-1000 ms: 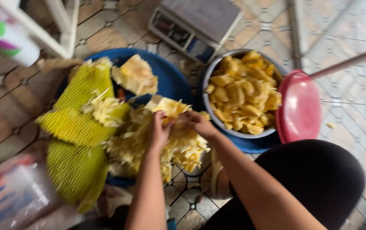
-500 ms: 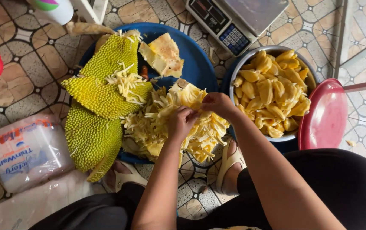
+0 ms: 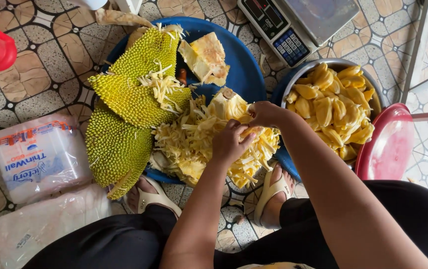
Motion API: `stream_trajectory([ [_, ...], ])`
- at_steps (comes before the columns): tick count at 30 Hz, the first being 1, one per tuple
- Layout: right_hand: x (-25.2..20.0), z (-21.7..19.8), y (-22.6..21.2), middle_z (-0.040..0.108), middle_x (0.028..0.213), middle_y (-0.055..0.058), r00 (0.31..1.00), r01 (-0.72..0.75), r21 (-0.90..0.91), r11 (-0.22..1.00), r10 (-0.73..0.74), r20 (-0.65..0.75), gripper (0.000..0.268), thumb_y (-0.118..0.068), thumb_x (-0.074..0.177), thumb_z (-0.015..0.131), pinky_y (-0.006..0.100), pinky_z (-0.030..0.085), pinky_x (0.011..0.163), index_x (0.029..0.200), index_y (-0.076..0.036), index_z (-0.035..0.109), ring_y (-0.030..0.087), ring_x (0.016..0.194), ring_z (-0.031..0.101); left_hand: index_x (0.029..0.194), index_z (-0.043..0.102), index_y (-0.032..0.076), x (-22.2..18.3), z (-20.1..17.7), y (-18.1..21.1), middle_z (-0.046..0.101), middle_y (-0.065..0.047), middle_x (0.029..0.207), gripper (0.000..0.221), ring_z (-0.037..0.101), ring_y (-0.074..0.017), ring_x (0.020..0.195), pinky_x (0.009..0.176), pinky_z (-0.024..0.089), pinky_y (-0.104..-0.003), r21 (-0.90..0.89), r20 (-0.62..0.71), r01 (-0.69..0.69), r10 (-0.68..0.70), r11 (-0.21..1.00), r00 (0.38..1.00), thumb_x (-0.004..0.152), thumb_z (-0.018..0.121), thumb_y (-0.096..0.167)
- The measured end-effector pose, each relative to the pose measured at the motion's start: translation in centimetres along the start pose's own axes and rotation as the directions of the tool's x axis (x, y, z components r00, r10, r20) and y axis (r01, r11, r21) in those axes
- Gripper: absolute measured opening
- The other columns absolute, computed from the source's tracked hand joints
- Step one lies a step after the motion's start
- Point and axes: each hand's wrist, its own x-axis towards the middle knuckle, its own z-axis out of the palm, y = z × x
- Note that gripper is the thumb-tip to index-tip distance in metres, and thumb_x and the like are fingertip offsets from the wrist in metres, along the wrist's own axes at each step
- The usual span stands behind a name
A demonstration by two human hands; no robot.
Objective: Manually extracting edible pods from a halved jackfruit and placing them into a collection bowl.
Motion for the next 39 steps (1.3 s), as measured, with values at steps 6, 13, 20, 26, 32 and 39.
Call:
stream_trajectory([
  [6,-0.2,-0.1,-3.0,0.074,0.117,0.010,0.998,0.036,-0.318,0.947,-0.017,0.064,0.066,-0.046,0.082,0.082,0.041,0.057,0.099,0.137,-0.018,0.057,0.030,0.119,0.069,0.119,0.072,0.022,-0.2,-0.7,1.0,0.063,-0.001,0.122,0.042,0.075,-0.0341,0.097,0.078,0.063,-0.050,0.021,0.077,-0.021,0.019,1.000,0.997,0.094,0.060,0.053],
  [13,-2.5,-1.6,-4.6,0.067,0.132,0.022,0.989,-0.038,-0.198,0.980,0.064,0.129,0.054,-0.017,0.087,0.075,0.045,0.052,0.109,0.136,-0.020,0.051,0.039,0.129,0.062,0.124,0.070,0.023,-0.1,-0.3,0.7,0.061,-0.002,0.127,0.047,0.074,-0.0374,0.099,0.081,0.062,-0.053,0.005,0.106,-0.036,0.035,0.999,0.994,0.091,0.060,0.054],
  [20,3.6,4.5,3.6,0.072,0.123,0.011,0.994,-0.079,-0.545,0.835,0.028,-0.102,0.052,-0.024,0.090,0.071,0.045,0.059,0.098,0.138,-0.022,0.054,0.032,0.120,0.069,0.122,0.072,0.021,-0.3,-0.9,1.4,0.063,-0.005,0.124,0.045,0.074,-0.0386,0.098,0.081,0.062,-0.052,-0.047,0.092,-0.037,0.041,0.998,0.995,0.090,0.063,0.051],
  [26,-0.4,0.2,0.4,0.076,0.095,0.004,0.945,-0.085,-0.315,0.945,-0.023,-0.326,0.038,-0.020,0.090,0.069,0.043,0.061,0.080,0.126,-0.029,0.061,0.027,0.093,0.076,0.127,0.067,0.027,-0.7,0.8,-0.2,0.065,-0.002,0.122,0.044,0.075,-0.0368,0.098,0.080,0.062,-0.051,-0.012,-0.018,-0.124,0.123,0.992,0.992,0.089,0.063,0.050],
  [32,-1.6,-1.1,-3.7,0.072,0.119,0.011,0.922,0.278,-0.058,0.959,-0.283,-0.265,0.051,-0.014,0.080,0.069,0.046,0.053,0.098,0.130,-0.024,0.068,0.033,0.111,0.067,0.122,0.063,0.033,-0.8,3.4,-1.7,0.073,0.003,0.111,0.039,0.076,-0.0288,0.094,0.075,0.062,-0.043,0.073,-0.123,-0.151,0.159,0.986,0.980,0.090,0.061,0.054],
  [39,3.4,1.5,-2.8,0.070,0.121,-0.008,0.972,0.215,-0.690,0.691,-0.216,0.086,0.030,-0.038,0.092,0.067,0.047,0.058,0.094,0.119,-0.049,0.073,0.028,0.115,0.068,0.117,0.067,0.037,-1.1,3.7,-1.5,0.075,0.002,0.106,0.038,0.076,-0.0265,0.091,0.074,0.063,-0.041,0.122,-0.229,-0.187,0.211,0.975,0.950,0.084,0.065,0.056],
])
